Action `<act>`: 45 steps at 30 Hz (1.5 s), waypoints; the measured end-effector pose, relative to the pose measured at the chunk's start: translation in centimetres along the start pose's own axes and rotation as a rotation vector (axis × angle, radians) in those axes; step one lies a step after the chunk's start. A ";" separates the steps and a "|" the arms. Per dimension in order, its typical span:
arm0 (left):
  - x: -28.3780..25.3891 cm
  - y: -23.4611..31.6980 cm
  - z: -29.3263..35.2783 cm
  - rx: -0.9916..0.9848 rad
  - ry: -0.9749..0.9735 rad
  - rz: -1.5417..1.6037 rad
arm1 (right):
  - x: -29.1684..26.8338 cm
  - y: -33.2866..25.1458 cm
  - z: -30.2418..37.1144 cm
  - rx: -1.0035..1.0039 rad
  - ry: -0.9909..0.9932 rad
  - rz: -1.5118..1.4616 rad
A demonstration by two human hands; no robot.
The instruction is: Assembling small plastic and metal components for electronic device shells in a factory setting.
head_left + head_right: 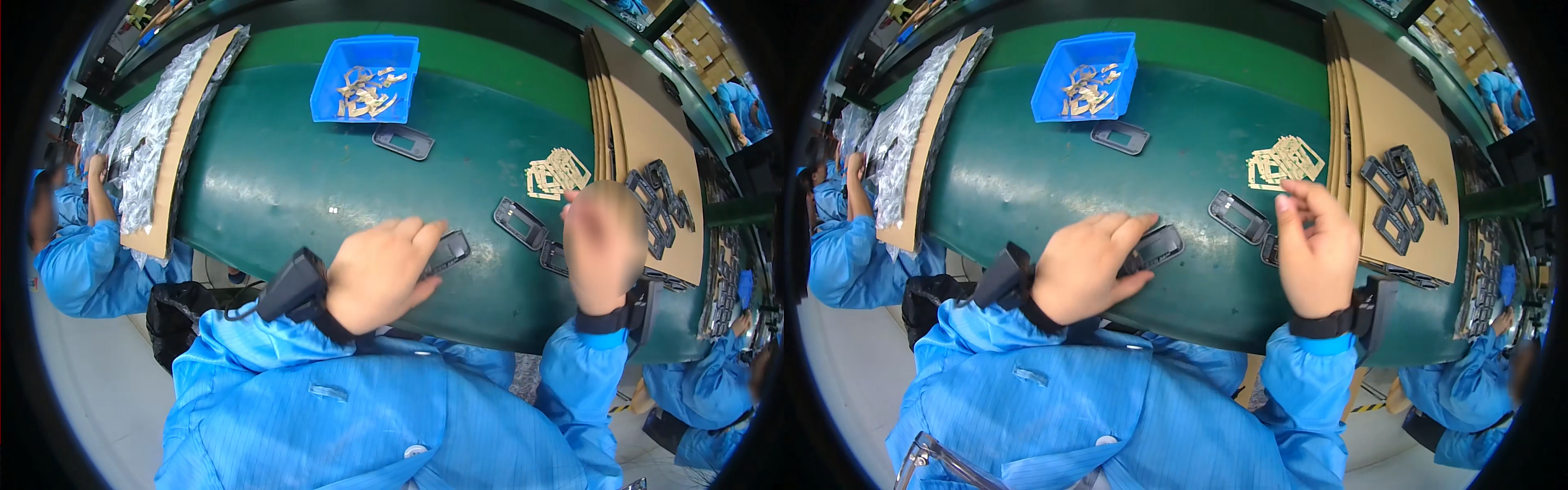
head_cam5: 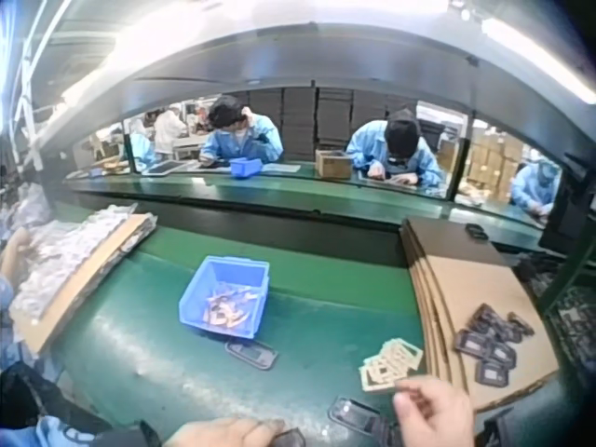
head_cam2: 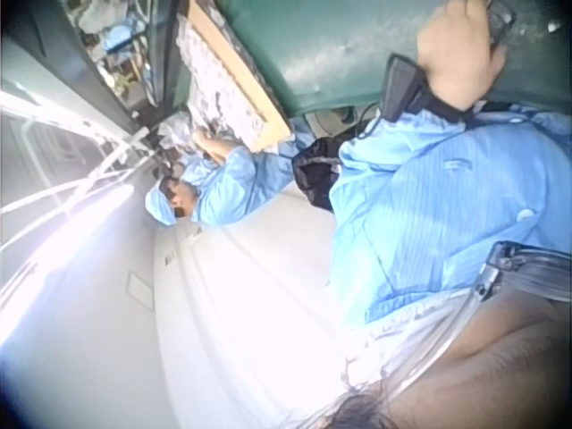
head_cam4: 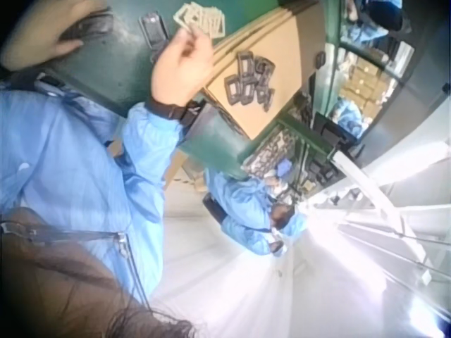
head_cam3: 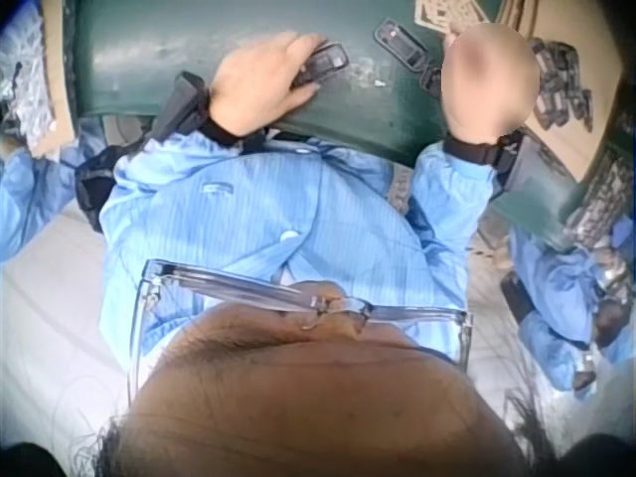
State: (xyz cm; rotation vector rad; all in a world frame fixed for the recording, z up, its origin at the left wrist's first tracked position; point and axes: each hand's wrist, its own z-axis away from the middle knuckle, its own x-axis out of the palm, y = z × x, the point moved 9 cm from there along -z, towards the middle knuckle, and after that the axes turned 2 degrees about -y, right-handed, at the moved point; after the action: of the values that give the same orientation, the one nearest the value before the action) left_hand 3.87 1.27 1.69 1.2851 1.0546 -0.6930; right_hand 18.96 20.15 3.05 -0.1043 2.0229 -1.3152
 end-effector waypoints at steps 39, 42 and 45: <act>0.5 2.4 1.2 0.326 0.209 0.068 | 1.4 3.1 -2.6 -0.042 0.198 0.790; -0.1 2.1 1.3 0.352 0.263 0.179 | 0.6 2.6 -2.3 -0.027 0.245 0.829; -0.2 1.5 1.0 0.304 0.190 0.342 | 0.2 -3.1 0.3 -0.442 0.388 0.715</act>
State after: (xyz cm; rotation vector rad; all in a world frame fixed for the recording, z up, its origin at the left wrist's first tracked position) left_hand 5.30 0.54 2.47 1.7739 0.8685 -0.4864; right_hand 18.07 18.31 5.46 0.6602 2.3175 -0.4527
